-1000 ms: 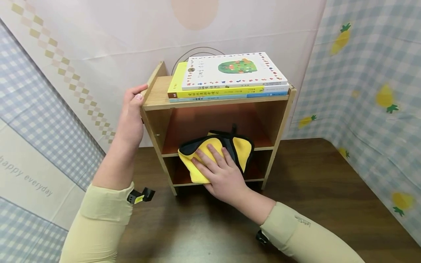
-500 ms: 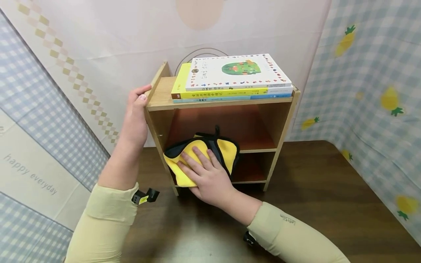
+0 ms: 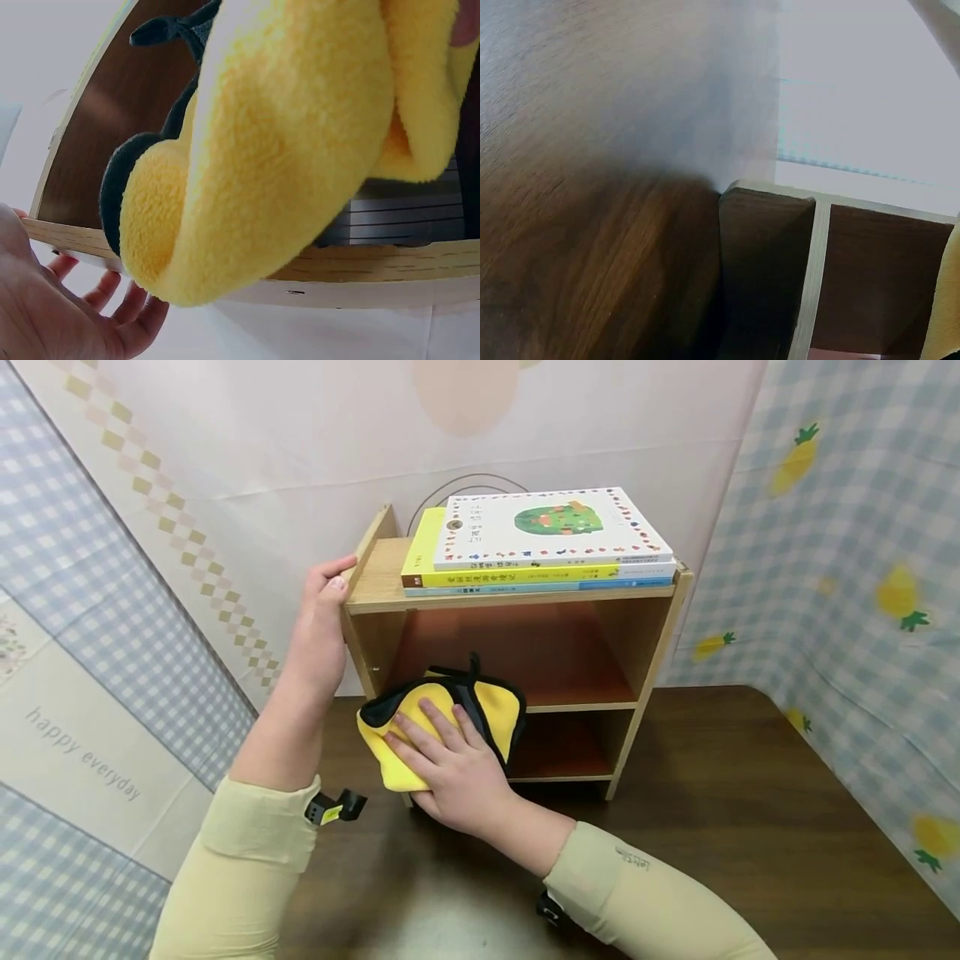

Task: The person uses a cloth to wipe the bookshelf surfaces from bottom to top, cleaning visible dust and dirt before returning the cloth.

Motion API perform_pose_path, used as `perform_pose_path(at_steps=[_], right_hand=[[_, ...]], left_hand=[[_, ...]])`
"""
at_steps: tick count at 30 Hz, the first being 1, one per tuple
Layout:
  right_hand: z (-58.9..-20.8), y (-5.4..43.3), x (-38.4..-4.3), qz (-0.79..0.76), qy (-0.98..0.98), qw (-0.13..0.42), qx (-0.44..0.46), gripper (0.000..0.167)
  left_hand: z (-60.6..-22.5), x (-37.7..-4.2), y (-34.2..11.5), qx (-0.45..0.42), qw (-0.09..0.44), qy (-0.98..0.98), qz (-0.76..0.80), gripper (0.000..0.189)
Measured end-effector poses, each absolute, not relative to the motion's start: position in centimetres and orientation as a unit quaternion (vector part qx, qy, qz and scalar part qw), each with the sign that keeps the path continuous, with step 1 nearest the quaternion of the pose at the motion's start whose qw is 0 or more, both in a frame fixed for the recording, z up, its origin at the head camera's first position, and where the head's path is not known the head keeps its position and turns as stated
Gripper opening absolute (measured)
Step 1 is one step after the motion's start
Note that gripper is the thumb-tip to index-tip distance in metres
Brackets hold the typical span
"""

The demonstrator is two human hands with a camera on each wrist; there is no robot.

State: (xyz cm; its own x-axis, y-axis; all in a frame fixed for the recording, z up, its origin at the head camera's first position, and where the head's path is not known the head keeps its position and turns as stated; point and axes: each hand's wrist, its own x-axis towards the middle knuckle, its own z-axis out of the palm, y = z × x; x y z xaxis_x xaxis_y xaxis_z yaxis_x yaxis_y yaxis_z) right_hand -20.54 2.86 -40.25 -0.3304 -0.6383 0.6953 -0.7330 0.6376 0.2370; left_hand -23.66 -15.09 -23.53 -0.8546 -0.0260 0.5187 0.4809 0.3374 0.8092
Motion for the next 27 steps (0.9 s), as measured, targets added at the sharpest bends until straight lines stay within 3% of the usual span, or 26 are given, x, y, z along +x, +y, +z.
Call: perform_pose_path(at_steps=[27], right_hand=[[-41.0,0.8,-19.6,0.011,-0.837,0.391,0.381,0.057]], left_hand=[[-23.2,-23.4,-15.1,-0.129,0.209,-0.802,-0.544,0.05]])
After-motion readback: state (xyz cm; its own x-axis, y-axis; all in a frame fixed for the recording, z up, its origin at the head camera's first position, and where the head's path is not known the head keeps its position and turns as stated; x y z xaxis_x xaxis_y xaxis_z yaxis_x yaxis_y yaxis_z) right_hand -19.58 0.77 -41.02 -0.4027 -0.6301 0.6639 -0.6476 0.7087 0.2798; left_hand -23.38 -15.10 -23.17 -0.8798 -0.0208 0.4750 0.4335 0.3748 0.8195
